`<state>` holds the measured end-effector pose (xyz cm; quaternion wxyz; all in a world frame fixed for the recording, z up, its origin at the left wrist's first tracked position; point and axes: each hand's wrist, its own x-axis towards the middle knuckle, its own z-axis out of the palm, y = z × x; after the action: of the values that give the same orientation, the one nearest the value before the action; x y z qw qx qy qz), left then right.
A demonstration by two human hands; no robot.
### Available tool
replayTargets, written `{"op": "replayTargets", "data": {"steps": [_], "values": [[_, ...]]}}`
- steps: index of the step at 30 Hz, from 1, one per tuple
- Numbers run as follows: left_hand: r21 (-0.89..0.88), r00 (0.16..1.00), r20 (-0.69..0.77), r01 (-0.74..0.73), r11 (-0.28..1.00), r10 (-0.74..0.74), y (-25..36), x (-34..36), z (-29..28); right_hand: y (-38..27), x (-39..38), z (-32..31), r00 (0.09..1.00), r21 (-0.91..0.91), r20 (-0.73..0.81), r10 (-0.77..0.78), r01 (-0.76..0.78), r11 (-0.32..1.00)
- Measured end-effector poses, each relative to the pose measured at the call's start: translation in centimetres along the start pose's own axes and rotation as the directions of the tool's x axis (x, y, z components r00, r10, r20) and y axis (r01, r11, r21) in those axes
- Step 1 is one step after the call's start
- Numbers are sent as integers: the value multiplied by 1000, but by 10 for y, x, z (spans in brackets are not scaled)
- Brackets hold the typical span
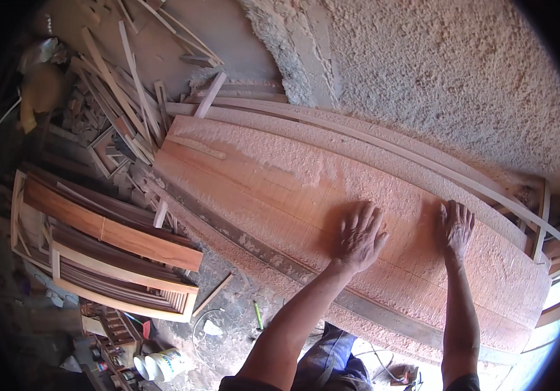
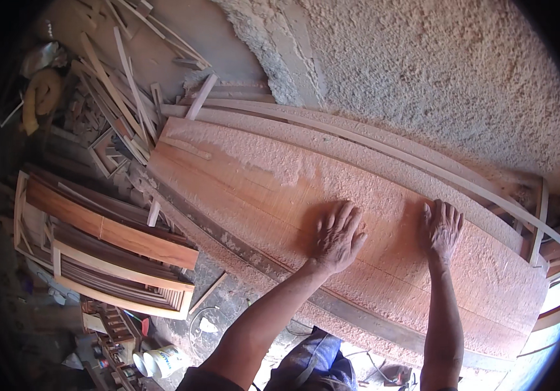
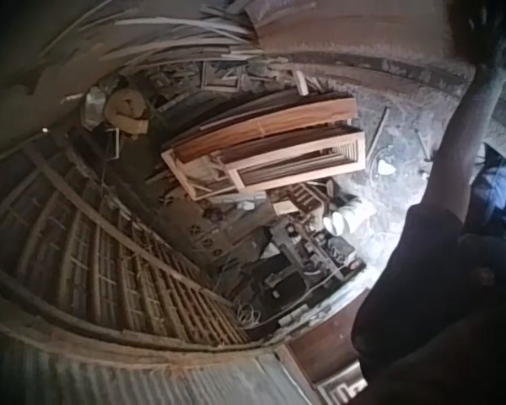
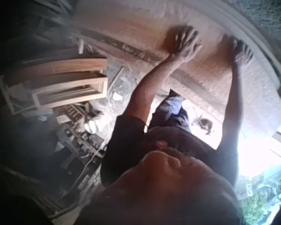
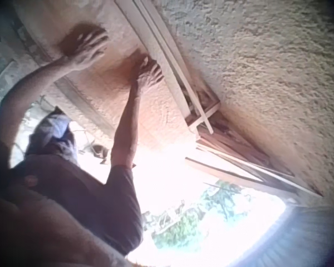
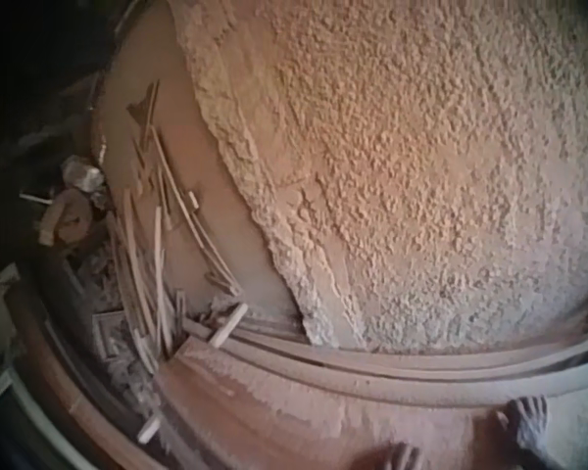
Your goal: The person uses a circular saw to cut a large wooden board resting on a workbench. They guide the saw along a marked line, pause to wipe away sawdust, and then resume cutting to complete the cut.
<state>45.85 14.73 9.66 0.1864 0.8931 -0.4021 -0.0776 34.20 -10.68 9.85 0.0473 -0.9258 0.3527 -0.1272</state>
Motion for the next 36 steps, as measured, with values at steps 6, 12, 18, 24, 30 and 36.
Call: {"op": "replayTargets", "data": {"steps": [6, 12, 18, 24, 30, 36], "values": [[-21, 1000, 6, 19, 1000, -19, 1, 0, 0, -1, 1, -1, 1000, -5, 11, -8, 8, 1000], [-54, 1000, 3, 25, 998, -24, 1, 0, -1, -3, 1, -2, 1000, -3, 17, -14, 14, 1000], [-85, 999, 19, 31, 996, -29, 3, 1, 3, 5, 1, 0, 999, -16, -17, -52, 51, 999], [-57, 999, -5, 36, 998, -36, -4, -1, 12, -1, 2, 0, 996, -4, -46, -72, 72, 997], [-80, 999, -3, 40, 996, -40, -1, 2, 11, 1, 1, -5, 996, 18, -36, -82, 83, 996], [-68, 999, 0, 43, 997, -44, -2, -1, 9, -4, 0, -3, 997, -4, -29, -77, 77, 997]]}}
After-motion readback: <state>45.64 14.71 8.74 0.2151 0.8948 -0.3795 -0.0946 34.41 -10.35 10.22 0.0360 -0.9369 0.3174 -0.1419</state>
